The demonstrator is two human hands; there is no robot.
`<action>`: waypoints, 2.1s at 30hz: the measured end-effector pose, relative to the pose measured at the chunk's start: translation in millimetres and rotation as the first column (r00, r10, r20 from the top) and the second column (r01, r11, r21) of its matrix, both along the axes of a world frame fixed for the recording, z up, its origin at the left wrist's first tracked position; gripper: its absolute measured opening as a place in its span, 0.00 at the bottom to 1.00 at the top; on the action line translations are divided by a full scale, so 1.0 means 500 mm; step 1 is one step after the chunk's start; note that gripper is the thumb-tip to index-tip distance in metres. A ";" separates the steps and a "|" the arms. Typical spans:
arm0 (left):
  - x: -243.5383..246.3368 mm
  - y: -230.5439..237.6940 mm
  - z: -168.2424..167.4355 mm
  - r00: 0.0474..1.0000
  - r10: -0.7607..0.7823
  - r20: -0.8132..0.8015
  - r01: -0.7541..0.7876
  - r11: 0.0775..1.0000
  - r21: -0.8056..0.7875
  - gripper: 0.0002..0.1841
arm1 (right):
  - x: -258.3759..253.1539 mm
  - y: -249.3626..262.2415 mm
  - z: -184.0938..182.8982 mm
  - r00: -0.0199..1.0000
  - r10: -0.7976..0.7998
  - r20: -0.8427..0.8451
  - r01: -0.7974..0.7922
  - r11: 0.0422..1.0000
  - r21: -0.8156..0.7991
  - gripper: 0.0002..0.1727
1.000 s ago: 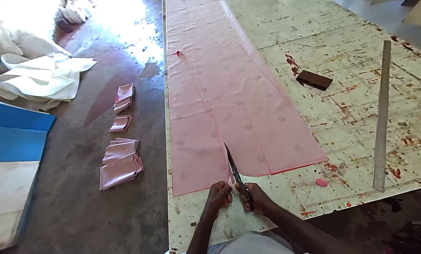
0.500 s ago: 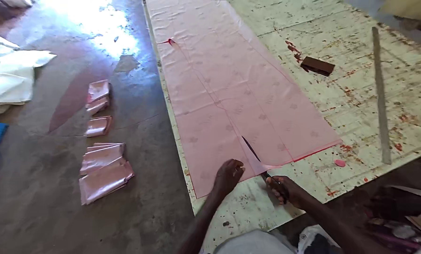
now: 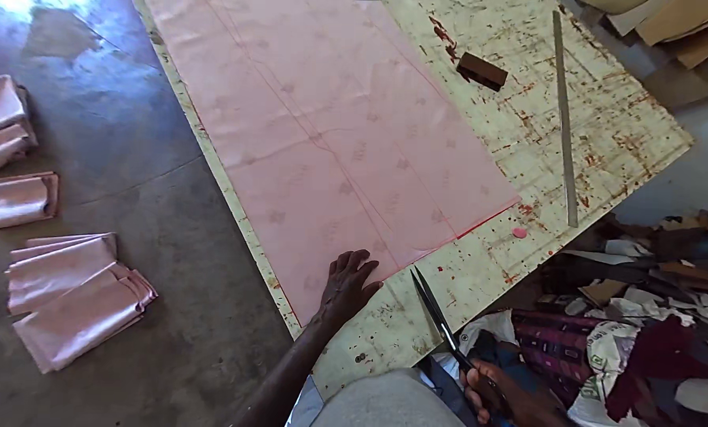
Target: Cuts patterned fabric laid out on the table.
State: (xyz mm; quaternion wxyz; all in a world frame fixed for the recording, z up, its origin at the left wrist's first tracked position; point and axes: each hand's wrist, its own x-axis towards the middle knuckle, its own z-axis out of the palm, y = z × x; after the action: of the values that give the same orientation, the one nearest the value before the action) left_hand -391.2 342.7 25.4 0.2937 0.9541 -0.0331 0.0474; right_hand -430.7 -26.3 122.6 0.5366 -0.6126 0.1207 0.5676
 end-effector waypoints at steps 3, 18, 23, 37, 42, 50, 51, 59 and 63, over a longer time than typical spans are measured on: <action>0.002 0.003 -0.003 1.000 -0.017 0.006 0.017 1.000 0.017 0.24 | 0.042 0.034 -0.007 0.999 0.043 0.003 -0.043 0.999 0.024 0.41; 0.004 -0.018 0.010 1.000 0.010 0.018 -0.011 0.998 0.061 0.22 | 0.052 0.004 0.002 0.992 0.125 0.029 -0.125 0.992 0.012 0.40; 0.026 -0.064 0.023 0.993 0.088 -0.083 -0.083 0.995 0.054 0.25 | 0.066 0.034 -0.007 0.991 0.128 0.025 -0.128 0.992 0.009 0.40; 0.023 -0.078 -0.022 0.978 0.032 0.206 -0.029 0.999 -0.016 0.10 | 0.090 0.080 -0.034 0.978 0.149 0.148 -0.133 0.985 -0.113 0.41; 0.023 -0.077 -0.020 0.978 0.036 0.204 -0.030 0.999 -0.035 0.10 | 0.093 0.095 -0.049 0.964 0.183 0.193 -0.136 0.963 -0.232 0.39; 0.022 -0.073 -0.014 0.977 0.016 0.210 0.003 0.996 -0.091 0.09 | 0.133 0.112 -0.044 0.948 0.245 0.203 -0.204 0.958 -0.201 0.37; 0.021 -0.073 -0.016 0.975 0.015 0.221 0.008 0.995 -0.101 0.09 | 0.145 0.124 -0.043 0.946 0.256 0.199 -0.217 0.955 -0.201 0.38; 0.024 -0.068 -0.025 0.963 0.042 0.266 -0.003 0.989 -0.147 0.08 | 0.148 0.158 -0.083 0.968 0.144 0.205 -0.116 0.983 -0.143 0.34; 0.028 -0.065 -0.029 0.955 0.055 0.293 -0.001 0.983 -0.183 0.09 | 0.175 0.182 -0.068 0.963 0.172 0.208 -0.145 0.980 -0.138 0.35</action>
State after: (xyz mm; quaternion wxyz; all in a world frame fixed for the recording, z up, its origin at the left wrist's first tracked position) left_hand -377.4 310.3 10.7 0.3699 0.9060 -0.0587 0.1971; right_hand -343.1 64.8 88.8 0.4612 -0.7105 0.0457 0.5295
